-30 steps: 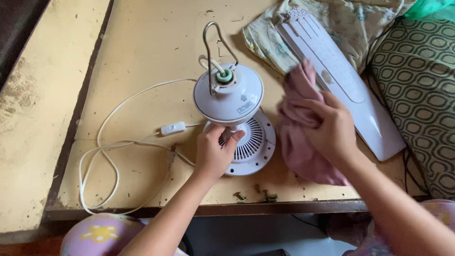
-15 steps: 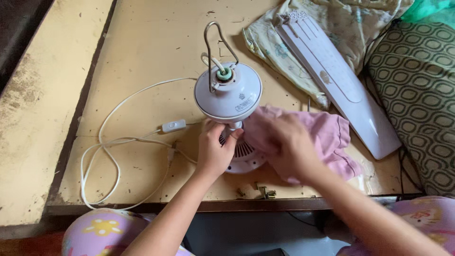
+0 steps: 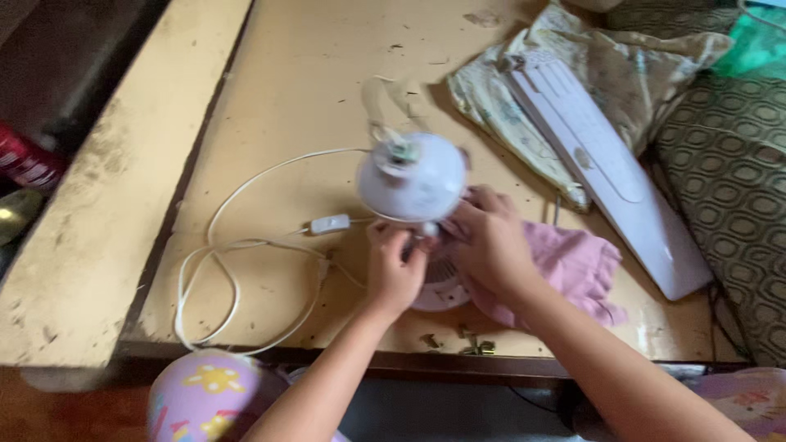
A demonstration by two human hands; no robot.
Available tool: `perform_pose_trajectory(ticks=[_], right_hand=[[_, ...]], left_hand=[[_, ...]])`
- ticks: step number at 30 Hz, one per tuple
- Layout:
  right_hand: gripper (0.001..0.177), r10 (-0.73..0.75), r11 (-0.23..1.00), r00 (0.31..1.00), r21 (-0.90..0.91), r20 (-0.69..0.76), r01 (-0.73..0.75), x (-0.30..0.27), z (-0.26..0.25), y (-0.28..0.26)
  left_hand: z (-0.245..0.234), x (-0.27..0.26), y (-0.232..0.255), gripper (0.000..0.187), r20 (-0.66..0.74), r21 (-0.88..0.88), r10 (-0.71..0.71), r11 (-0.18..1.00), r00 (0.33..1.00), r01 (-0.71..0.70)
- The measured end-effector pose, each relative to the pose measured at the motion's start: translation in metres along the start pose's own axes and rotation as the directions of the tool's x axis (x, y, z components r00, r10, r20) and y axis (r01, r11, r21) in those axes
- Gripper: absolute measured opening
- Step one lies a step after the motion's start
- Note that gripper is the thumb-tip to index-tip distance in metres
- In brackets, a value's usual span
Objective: The person removes a fan blade from the motor housing, then uses a screwdriver to loosen and remove a central screw. After detaching the blade, the person wipes the motor housing and base with a pink cloth.
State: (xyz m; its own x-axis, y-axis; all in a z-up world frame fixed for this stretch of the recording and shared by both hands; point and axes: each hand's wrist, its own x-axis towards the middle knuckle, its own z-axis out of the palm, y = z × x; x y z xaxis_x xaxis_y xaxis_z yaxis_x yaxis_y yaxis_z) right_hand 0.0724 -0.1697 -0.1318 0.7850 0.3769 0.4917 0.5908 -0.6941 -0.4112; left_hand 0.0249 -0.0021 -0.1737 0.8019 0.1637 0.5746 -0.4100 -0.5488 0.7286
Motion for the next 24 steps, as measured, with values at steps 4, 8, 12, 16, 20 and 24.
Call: perform_pose_trajectory(ticks=[4, 8, 12, 16, 20, 24], right_hand=[[0.034, 0.008, 1.000, 0.999, -0.010, 0.052, -0.007, -0.042, -0.028, -0.015], [0.038, -0.354, 0.909, 0.918, -0.163, 0.181, 0.383, -0.052, -0.054, -0.005], [0.025, -0.104, 0.986, 0.918, -0.078, 0.383, 0.144, -0.028, -0.085, 0.035], [0.046, 0.322, 0.938, 0.927, 0.068, 0.193, -0.340, -0.016, -0.096, 0.046], [0.032, -0.065, 0.981, 0.982, -0.171, 0.179, 0.096, -0.008, -0.061, 0.021], [0.044, 0.012, 0.974, 0.970, -0.223, 0.242, 0.044, -0.001, -0.038, 0.016]], left_hand=[[0.003, 0.001, 0.001, 0.027, -0.019, 0.025, 0.048, 0.999, 0.999, -0.047], [0.004, -0.002, 0.000, 0.032, 0.024, -0.177, -0.017, 0.984, 1.000, 0.021], [0.000, -0.002, -0.007, 0.034, 0.089, -0.156, -0.098, 0.982, 0.991, 0.111], [-0.006, -0.005, -0.010, 0.033, 0.101, -0.271, -0.140, 0.949, 0.985, 0.163], [-0.006, -0.004, -0.007, 0.033, 0.073, -0.303, -0.106, 0.945, 0.992, 0.124], [0.005, -0.005, 0.003, 0.029, 0.038, -0.131, -0.116, 0.984, 0.992, 0.120]])
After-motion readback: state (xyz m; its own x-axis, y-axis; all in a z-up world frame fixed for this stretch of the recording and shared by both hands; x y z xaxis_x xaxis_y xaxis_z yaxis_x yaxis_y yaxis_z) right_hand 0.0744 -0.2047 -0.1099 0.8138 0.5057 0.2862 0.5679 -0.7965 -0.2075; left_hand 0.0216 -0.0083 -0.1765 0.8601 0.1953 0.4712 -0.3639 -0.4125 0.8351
